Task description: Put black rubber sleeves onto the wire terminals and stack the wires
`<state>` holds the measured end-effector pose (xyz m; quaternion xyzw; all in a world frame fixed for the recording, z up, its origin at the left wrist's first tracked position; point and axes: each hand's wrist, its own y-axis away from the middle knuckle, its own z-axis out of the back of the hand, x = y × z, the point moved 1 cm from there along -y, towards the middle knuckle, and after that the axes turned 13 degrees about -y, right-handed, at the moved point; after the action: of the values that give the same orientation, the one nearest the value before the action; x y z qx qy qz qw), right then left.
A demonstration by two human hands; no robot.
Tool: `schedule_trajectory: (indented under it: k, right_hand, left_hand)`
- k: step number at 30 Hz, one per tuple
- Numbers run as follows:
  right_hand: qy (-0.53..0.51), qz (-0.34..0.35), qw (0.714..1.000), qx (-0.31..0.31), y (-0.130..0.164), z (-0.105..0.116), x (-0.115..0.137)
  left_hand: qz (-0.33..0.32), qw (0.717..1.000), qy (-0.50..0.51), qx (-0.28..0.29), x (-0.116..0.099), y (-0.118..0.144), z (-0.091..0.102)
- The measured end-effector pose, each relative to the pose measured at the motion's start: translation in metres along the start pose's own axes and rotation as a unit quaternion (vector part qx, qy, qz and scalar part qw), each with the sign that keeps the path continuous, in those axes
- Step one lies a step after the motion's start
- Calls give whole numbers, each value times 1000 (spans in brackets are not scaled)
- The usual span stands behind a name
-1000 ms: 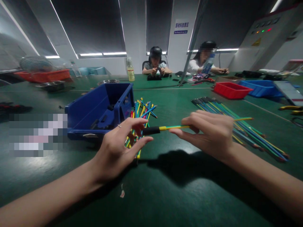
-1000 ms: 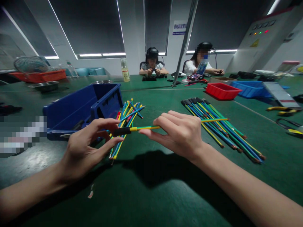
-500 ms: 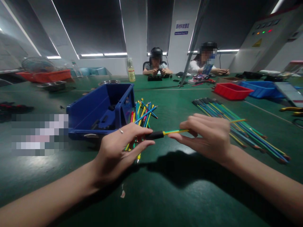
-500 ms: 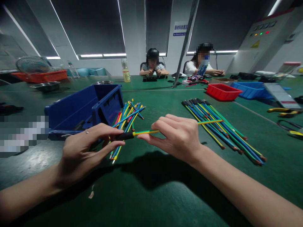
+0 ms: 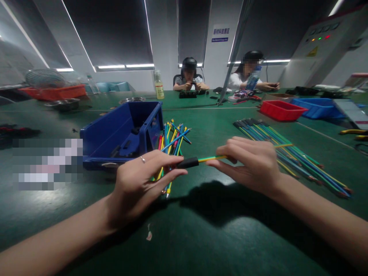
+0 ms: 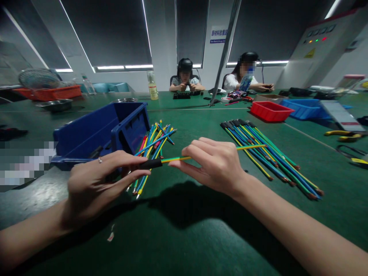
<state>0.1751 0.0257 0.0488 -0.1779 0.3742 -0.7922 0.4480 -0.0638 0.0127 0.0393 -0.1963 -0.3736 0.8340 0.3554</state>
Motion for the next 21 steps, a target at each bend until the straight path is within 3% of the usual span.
schedule_trajectory:
  k: [15, 18, 21]
  right_hand:
    - [-51, -82, 988, 121, 6, 6, -21]
    - [-6, -150, 981, 123, 5, 5, -25]
    - [27, -250, 952, 172, 4, 3, -33]
  left_hand:
    - [8, 986, -157, -64, 26, -12, 11]
    - [41, 977, -192, -87, 31, -17, 14]
    - [112, 963, -193, -153, 41, -25, 21]
